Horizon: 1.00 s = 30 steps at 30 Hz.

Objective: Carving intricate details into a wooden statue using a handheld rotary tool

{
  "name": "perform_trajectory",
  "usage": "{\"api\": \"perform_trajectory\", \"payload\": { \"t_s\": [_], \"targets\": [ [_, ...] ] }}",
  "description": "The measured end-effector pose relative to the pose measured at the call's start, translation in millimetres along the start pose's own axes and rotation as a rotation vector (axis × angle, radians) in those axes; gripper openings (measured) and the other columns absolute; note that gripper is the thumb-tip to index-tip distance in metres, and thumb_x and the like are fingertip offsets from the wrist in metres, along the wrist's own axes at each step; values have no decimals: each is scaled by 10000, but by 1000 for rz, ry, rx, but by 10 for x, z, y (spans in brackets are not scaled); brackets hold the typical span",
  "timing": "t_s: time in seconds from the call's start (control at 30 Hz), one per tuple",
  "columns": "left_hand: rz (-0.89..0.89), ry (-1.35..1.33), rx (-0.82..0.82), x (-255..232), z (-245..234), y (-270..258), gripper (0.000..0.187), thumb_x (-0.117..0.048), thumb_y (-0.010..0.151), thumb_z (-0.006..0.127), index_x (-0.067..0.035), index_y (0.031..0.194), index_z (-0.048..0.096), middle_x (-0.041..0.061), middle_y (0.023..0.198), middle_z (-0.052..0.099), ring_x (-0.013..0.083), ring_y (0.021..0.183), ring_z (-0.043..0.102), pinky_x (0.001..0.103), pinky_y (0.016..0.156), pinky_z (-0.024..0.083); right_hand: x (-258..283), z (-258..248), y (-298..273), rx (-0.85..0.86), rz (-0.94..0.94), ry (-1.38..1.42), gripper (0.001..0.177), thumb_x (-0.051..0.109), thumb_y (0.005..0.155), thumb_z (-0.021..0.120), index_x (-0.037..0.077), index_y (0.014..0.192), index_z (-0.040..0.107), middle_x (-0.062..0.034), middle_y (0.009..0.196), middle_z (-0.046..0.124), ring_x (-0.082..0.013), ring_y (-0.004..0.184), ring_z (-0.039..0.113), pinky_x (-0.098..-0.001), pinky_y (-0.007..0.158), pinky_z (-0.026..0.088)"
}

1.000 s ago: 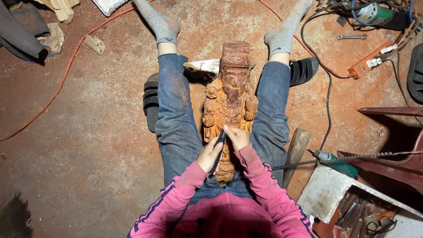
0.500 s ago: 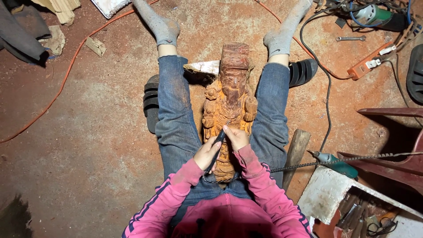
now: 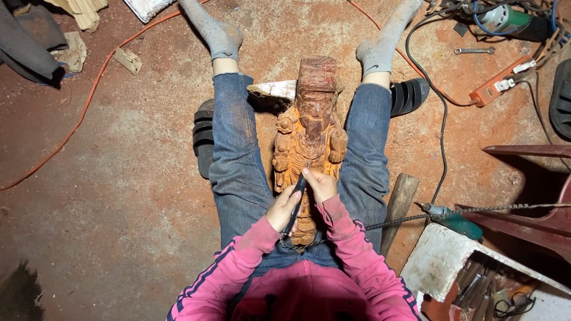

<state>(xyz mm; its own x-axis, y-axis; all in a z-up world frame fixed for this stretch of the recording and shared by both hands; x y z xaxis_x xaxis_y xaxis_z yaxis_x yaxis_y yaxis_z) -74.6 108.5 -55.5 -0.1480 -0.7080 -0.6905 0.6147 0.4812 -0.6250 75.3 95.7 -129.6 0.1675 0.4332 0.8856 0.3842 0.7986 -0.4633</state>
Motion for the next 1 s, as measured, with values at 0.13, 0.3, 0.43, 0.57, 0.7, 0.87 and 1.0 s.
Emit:
{"api": "perform_trajectory", "payload": {
  "t_s": [0.13,0.3,0.43,0.57,0.7,0.87,1.0],
  "targets": [
    [-22,-57,7,-32,161,5,378,-240,1102,345,-57,1429,385,119,732,516,233,350,587,323,244,539,47,-67,-29,-30,-3,-42,362,350,990,708,124,720,793,-17,573,653,-92,633,570,-241,621,511],
    [-10,-170,-18,87,442,-13,365,-269,1116,295,-69,1421,322,103,803,506,201,432,606,315,303,578,188,-112,-140,-50,17,-125,369,372,958,709,162,660,769,-38,509,630,-118,562,588,-261,559,486],
    [24,-203,-72,366,531,94,401,-298,1113,326,-78,1445,279,177,850,527,270,475,645,385,358,623,227,-83,-135,-58,111,-6,344,340,942,691,111,710,801,-73,506,648,-98,472,551,-203,431,442],
    [41,-203,-116,408,548,140,419,-294,1114,369,-71,1455,273,219,864,543,314,479,660,428,369,631,196,-101,-113,-63,146,37,338,308,942,675,71,731,793,-77,513,631,-91,465,523,-197,405,419],
    [51,-200,-142,406,536,142,425,-289,1111,384,-58,1455,287,224,862,547,325,473,661,435,366,631,225,-107,-100,-55,152,22,341,314,945,676,75,733,794,-79,521,630,-93,464,517,-201,394,412],
    [65,-179,-161,388,551,126,444,-294,1107,378,-66,1474,276,232,871,549,328,468,664,428,371,634,61,-119,-47,-41,146,7,335,333,947,672,108,741,811,-105,503,658,-105,420,560,-209,366,441],
    [83,-153,-184,327,562,75,443,-290,1103,369,-51,1467,289,234,879,547,322,474,668,409,377,638,37,-121,-47,-28,150,32,338,319,959,661,84,757,796,-117,521,674,-102,427,571,-212,372,458]
  ]
}}
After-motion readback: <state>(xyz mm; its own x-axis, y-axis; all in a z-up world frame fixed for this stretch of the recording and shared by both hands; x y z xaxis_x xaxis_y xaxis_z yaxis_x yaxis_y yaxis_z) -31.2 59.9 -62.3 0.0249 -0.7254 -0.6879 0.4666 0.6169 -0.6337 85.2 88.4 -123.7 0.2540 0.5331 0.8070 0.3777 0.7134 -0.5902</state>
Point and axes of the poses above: each hand's wrist, its own y-axis towards the middle knuckle, its own z-axis out of the palm, x = y × z, the point moved 7 cm from there along y, towards the middle knuckle
